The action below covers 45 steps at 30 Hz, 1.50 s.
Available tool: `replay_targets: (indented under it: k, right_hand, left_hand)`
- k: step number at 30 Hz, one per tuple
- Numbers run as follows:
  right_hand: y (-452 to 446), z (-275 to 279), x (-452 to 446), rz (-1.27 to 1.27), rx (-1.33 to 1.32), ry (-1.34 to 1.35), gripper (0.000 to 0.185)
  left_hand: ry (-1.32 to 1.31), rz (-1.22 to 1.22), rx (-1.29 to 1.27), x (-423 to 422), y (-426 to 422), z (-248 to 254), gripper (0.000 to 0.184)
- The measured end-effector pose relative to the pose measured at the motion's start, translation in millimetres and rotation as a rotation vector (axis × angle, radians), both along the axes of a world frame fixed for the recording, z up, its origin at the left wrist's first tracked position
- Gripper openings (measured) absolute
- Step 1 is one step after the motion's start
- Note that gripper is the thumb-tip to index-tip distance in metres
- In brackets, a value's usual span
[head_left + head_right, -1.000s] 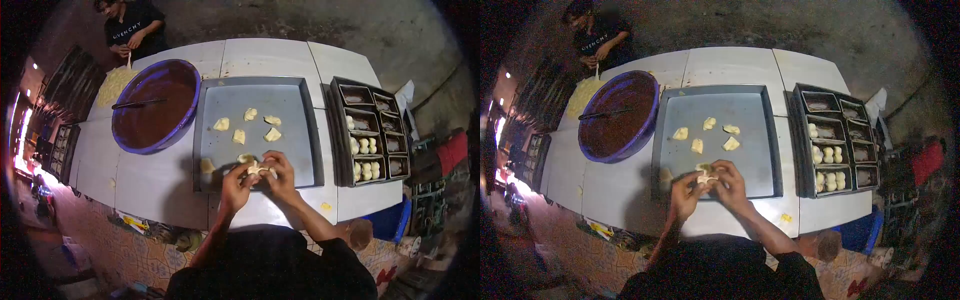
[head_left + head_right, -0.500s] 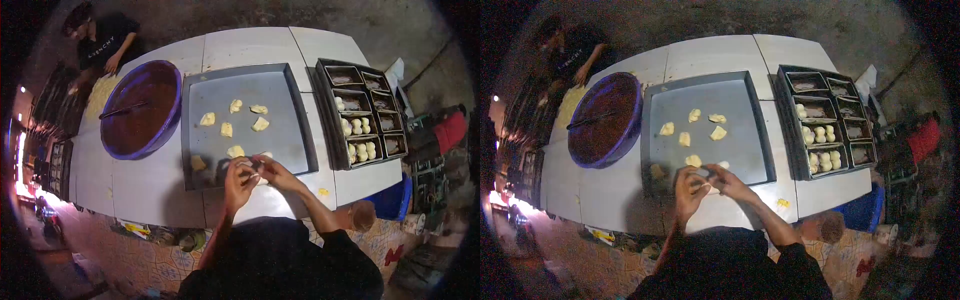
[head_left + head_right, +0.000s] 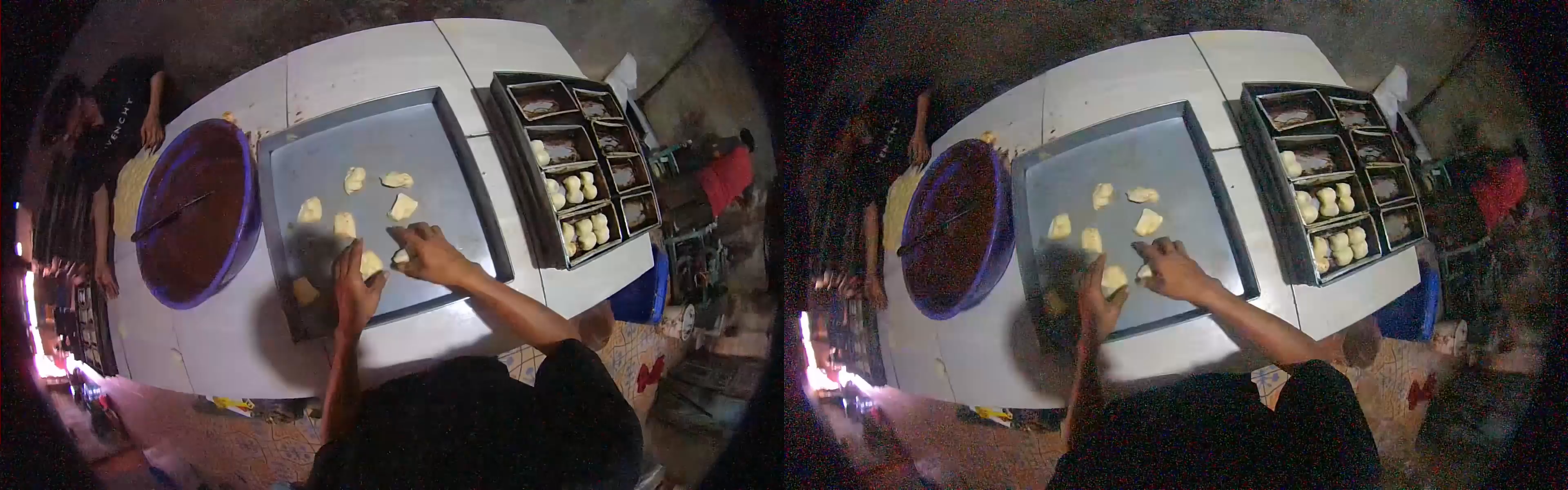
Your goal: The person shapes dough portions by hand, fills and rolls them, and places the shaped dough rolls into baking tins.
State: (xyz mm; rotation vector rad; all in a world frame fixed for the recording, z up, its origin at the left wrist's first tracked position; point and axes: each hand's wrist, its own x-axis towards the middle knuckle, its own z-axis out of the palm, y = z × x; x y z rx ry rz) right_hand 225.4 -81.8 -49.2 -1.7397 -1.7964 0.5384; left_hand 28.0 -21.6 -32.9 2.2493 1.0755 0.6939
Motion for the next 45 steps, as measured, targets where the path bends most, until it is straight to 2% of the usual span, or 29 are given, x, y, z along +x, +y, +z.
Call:
replay_targets:
  k: [1,3,5,7,9,10,11,12,13,14,18,21,23,25,26,27,28,29,30,31,32,33,34,36,37,39,41,43,45]
  right_hand:
    - [-8,-7,-15,-0.007,0.008,-0.176,0.045]
    - [-14,-13,-31,-0.013,-0.090,-0.301,0.041]
    - [-12,-15,-10,0.045,-0.198,0.136,0.036]
    - [-23,35,33,0.015,-0.241,0.511,0.032]
    - [-41,91,89,-0.167,-0.160,0.645,0.034]
    - [-51,114,121,-0.305,-0.168,0.600,0.036]
    - [-54,115,158,-0.368,0.035,0.363,0.042]
    - [-55,131,197,-0.501,-0.037,0.300,0.047]
    - [-54,129,233,-0.528,0.076,0.212,0.050]
    - [-52,124,268,-0.549,0.029,0.098,0.052]
    - [-43,55,349,-0.547,-0.204,-0.098,0.061]
    - [-45,59,310,-0.722,0.077,-0.676,0.057]
    - [-49,103,245,-0.853,0.315,-0.724,0.054]
    - [-49,114,164,-0.796,0.426,-0.018,0.047]
    - [-49,99,126,-0.554,0.306,0.445,0.041]
    - [-52,121,68,-0.425,0.150,0.557,0.039]
    - [-49,117,24,-0.305,0.153,0.482,0.037]
    - [-49,112,-11,-0.181,0.160,0.410,0.035]
    - [-48,103,-35,-0.151,0.182,0.419,0.033]
    - [-44,93,-51,-0.124,0.215,0.424,0.032]
    - [-40,81,-57,-0.205,0.323,0.486,0.034]
    - [-39,80,-61,-0.282,0.315,0.659,0.034]
    - [-41,93,-62,-0.294,0.308,0.688,0.031]
    - [-46,106,-67,-0.276,0.307,0.800,0.023]
    - [-47,105,-68,-0.261,0.307,0.801,0.023]
    - [-48,101,-71,-0.193,0.158,0.686,0.022]
    - [-35,84,-64,-0.217,0.149,0.654,0.023]
    - [-34,103,-64,-0.080,0.325,0.398,0.029]
    - [-29,95,-77,0.134,0.308,0.599,0.054]
  left_hand:
    - [-0.008,-0.034,-0.004,4,-2,-3,0.054]
    - [0.372,-0.052,-0.054,9,-3,-13,0.051]
    - [0.186,-0.113,-0.255,-29,28,-128,0.043]
    - [0.176,-0.061,-0.135,-13,21,-46,0.032]
    - [-0.228,0.075,-0.731,-37,21,-54,0.025]
    - [-0.475,0.123,-0.920,-41,18,-49,0.025]
    - [-0.731,0.135,-1.054,-44,17,-44,0.026]
    - [-0.950,0.125,-1.160,-41,16,-39,0.026]
    - [-1.130,0.090,-1.237,-36,14,-35,0.027]
    - [-1.258,0.042,-1.295,-29,13,-33,0.027]
    - [-1.594,-0.185,-1.467,-4,8,-27,0.029]
    - [-1.574,-0.058,-1.368,-6,-2,-9,0.032]
    - [-1.551,0.044,-1.268,-11,-11,4,0.034]
    - [-1.502,0.115,-1.177,-6,-18,14,0.035]
    - [-1.474,0.141,-1.119,0,-23,14,0.036]
    - [-1.399,0.087,-1.047,4,-25,-11,0.039]
    - [-1.320,0.039,-0.977,10,-25,-38,0.041]
    - [-1.151,-0.117,-0.955,27,-32,6,0.043]
    - [-0.749,-0.030,-0.605,37,-42,29,0.045]
    - [-1.266,-0.042,-0.963,45,-54,54,0.046]
    - [-1.348,-0.011,-0.958,46,-59,62,0.043]
    - [-1.437,0.011,-0.950,43,-60,68,0.041]
    - [-1.447,0.018,-0.919,32,-59,68,0.041]
    - [-0.735,0.092,-0.319,10,-63,61,0.031]
    - [-0.740,0.103,-0.309,7,-67,62,0.031]
    - [-0.678,0.274,-0.521,-2,-76,66,0.018]
    - [-0.744,0.411,-0.483,-1,-78,64,0.011]
    - [-0.776,0.130,-0.404,-7,-76,64,0.011]
    - [-0.831,0.186,-0.451,-10,-71,71,0.008]
